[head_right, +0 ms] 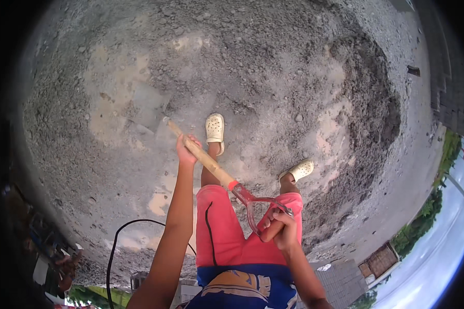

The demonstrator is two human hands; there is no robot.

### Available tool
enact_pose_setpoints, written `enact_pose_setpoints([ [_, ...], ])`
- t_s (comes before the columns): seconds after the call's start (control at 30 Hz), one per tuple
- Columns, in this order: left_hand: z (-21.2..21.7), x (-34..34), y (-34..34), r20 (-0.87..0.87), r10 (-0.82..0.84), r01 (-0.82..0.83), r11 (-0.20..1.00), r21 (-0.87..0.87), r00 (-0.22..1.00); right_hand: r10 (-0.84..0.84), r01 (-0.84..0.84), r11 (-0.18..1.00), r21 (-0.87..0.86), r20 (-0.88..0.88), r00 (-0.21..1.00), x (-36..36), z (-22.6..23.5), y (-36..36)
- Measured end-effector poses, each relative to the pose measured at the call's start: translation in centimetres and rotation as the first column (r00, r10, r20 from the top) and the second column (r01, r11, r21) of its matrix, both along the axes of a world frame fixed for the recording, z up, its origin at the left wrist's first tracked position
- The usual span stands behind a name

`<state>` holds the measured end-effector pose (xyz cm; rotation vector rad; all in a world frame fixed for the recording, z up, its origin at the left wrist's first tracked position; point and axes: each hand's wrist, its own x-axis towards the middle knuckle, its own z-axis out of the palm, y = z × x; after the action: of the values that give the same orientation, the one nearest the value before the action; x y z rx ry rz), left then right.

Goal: The person attaches the handle grip onto a shovel by hand and shovels a wet cement mixture on the ground.

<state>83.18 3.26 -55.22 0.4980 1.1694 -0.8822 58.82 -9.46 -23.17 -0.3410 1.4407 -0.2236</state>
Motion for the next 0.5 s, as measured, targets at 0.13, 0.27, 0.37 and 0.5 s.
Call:
enact_pose_setpoints([
  [0.13,-2.1,-7.2,1.0,0.036,-0.376,0.374,0.926,0.057,0.926,-0.216,0.221,0.975,0.030,-0.105,0.971,-9.4,4.8,3.1],
  [0.27,1.6,-15.4,-1.7,-0.062,-0.630,0.626,0.749,0.218,0.774,-0.500,0.505,0.863,-0.026,-0.196,0.844,-16.5,6.5,5.9],
  [0.37,3.0,-18.3,0.0,-0.095,-0.721,0.712,0.639,0.292,0.686,-0.587,0.581,0.808,-0.101,-0.220,0.779,-21.6,7.9,8.9],
  [0.5,6.8,-21.4,-3.1,-0.053,-0.866,0.816,0.446,0.366,0.497,-0.709,0.669,0.706,-0.233,-0.230,0.667,-24.7,10.4,10.7],
])
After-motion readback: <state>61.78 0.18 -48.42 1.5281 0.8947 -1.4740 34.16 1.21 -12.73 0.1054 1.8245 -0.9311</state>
